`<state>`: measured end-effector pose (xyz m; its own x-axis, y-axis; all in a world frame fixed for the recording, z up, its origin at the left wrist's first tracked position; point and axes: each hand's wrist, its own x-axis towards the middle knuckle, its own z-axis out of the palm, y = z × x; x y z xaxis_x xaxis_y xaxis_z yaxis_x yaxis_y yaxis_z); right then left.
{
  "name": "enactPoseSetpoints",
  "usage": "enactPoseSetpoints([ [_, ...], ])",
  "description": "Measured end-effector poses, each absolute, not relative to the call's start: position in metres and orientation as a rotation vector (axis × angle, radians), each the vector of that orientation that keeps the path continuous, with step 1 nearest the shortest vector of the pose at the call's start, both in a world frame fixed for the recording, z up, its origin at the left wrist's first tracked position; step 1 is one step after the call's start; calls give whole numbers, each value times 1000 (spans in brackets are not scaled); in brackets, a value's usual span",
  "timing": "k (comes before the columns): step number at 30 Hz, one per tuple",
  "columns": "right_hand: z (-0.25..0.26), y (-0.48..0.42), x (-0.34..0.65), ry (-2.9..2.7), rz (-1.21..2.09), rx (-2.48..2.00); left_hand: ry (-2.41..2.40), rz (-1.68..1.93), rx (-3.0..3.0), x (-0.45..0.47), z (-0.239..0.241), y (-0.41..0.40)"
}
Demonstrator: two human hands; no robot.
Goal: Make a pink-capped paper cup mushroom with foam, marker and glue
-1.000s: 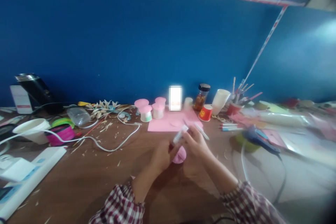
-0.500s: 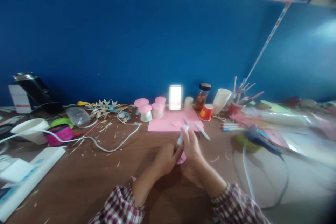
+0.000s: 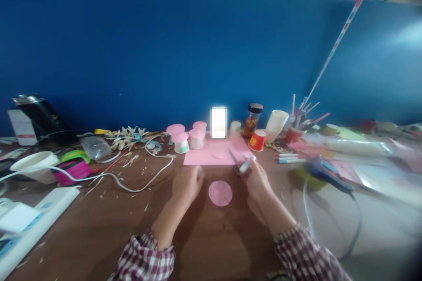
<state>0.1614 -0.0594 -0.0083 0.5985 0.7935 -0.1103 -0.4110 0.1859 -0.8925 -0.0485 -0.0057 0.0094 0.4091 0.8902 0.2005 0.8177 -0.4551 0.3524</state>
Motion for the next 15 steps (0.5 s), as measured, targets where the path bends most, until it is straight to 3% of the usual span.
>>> enactPoseSetpoints([
  [9, -11, -63, 158, -476, 910, -1119, 1812, 189, 2425, -60, 16, 3],
  [15, -6, -65, 153, -527, 899, -1133, 1834, 219, 2389, -63, 14, 7],
])
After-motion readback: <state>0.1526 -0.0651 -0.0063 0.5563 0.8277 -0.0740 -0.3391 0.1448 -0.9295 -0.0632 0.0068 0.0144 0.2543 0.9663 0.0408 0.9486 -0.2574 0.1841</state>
